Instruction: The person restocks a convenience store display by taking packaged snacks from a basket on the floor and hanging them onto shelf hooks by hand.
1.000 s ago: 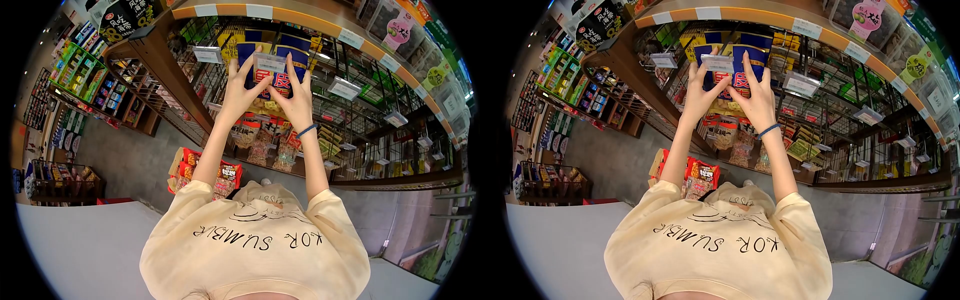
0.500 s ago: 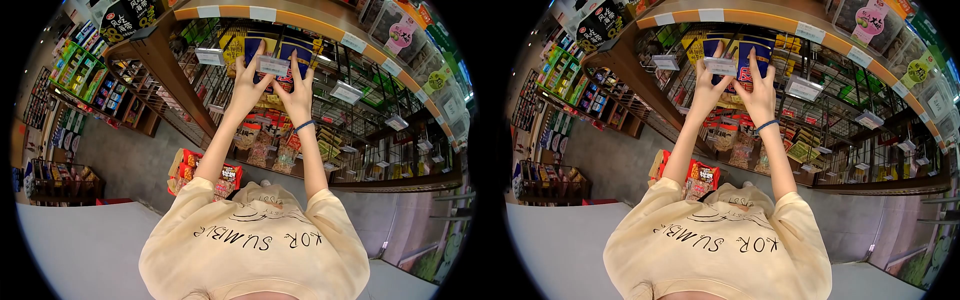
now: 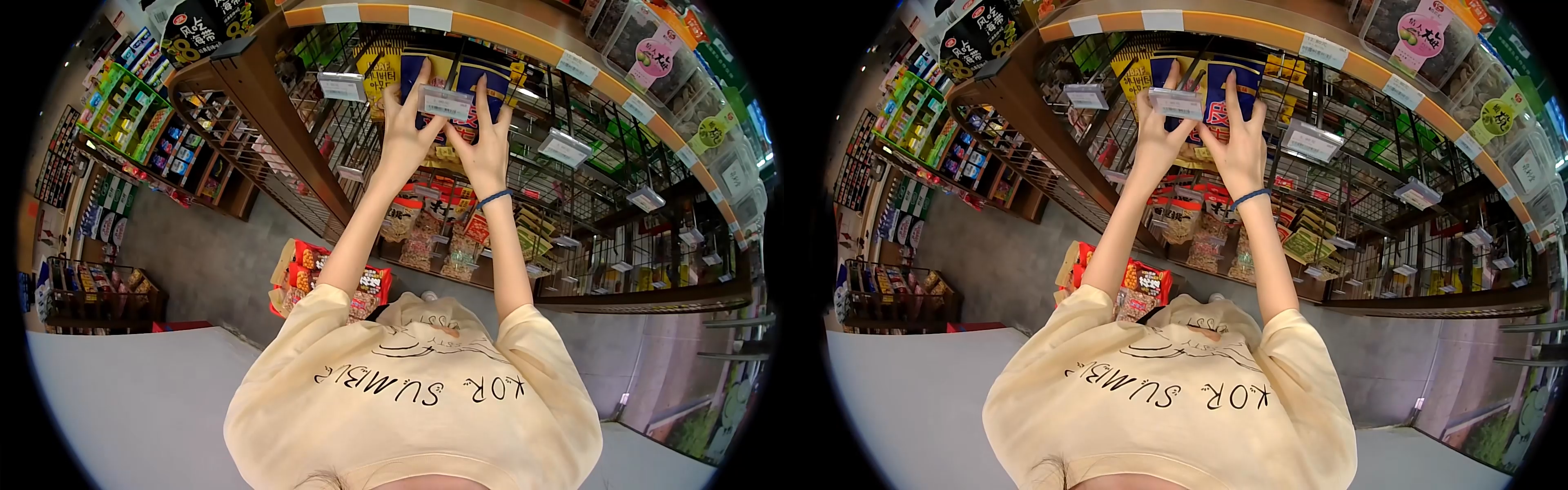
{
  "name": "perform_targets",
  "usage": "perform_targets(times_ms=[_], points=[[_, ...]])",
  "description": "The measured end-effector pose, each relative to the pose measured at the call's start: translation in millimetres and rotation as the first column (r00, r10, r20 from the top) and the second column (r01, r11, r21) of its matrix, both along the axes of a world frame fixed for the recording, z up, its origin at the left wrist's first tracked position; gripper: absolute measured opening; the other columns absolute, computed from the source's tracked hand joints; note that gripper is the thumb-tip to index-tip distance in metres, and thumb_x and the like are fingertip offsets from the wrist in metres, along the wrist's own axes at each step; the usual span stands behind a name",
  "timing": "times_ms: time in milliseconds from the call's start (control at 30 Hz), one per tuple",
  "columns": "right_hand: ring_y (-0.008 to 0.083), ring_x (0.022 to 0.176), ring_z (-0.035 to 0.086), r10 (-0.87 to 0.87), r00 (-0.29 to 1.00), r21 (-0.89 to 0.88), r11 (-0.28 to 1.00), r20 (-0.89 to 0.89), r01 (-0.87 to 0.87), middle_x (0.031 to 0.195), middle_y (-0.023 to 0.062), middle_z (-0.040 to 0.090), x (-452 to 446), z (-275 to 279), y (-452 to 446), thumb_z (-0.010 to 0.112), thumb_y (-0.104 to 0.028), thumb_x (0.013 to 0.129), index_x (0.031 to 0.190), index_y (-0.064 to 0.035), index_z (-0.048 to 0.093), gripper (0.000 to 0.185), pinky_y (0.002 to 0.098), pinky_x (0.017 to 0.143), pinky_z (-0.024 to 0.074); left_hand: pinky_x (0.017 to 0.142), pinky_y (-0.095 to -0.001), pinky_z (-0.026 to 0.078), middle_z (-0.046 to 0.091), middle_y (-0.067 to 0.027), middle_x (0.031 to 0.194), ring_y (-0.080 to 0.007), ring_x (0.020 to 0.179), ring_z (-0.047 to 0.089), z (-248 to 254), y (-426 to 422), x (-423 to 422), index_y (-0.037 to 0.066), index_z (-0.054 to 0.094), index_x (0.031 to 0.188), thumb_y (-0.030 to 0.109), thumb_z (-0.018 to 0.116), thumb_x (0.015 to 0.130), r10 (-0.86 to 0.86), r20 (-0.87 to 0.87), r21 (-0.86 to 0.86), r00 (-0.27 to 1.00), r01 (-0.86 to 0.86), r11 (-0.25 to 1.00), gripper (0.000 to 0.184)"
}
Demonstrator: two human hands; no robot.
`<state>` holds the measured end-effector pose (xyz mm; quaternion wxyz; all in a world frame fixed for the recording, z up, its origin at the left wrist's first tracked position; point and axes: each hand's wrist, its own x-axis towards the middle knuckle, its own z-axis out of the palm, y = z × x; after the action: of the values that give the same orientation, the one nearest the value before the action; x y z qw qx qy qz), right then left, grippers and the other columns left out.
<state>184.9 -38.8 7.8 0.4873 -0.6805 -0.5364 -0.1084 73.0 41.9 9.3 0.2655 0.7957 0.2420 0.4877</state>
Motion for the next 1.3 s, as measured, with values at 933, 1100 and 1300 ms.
perform_targets(times_ms=[933, 1100, 1300], points=[[0.0347, 0.124, 0.036, 0.154, 0.988, -0.063, 0.986, -0.018, -0.155, 0.137, 0.0176, 0.027, -75, -136, -109, 0.065, -0.007, 0.077, 0.131, -0.005, 0.04, 0.06, 0.0423, 0.099, 0.0358, 0.086, -0.0358, 0.044, 0.033, -0.0151, 0.125, -0.0284, 0.104, 0.05, -151, -134, -115, 0.012, 0.036, 0.134, 0.014, 0.065, 0.081, 0.045, -0.188, -0.448, 0.981, -0.127, 0.885, 0.061], [0.0356, 0.117, 0.042, 0.333, 0.903, -0.436, 0.794, -0.272, -0.424, 0.137, 0.0211, 0.024, -91, -205, -136, 0.062, -0.01, 0.078, 0.133, -0.0041, 0.036, 0.062, 0.0416, 0.096, 0.039, 0.087, -0.0452, 0.043, 0.033, -0.0215, 0.127, -0.0413, 0.109, 0.046, -241, -181, -179, 0.012, 0.032, 0.134, 0.025, 0.064, 0.079, -0.026, -0.589, -0.56, 0.807, -0.385, 0.734, 0.065], [0.0403, 0.118, 0.04, 0.437, 0.829, -0.733, 0.423, -0.35, -0.532, 0.14, 0.0238, 0.018, -77, -311, -160, 0.064, -0.016, 0.074, 0.133, -0.0021, 0.034, 0.067, 0.0426, 0.097, 0.0378, 0.084, -0.0465, 0.046, 0.038, -0.0218, 0.124, -0.0402, 0.106, 0.05, -308, -226, -221, 0.01, 0.036, 0.129, 0.033, 0.063, 0.076, -0.075, -0.818, -0.451, 0.57, -0.554, 0.7, 0.064]])
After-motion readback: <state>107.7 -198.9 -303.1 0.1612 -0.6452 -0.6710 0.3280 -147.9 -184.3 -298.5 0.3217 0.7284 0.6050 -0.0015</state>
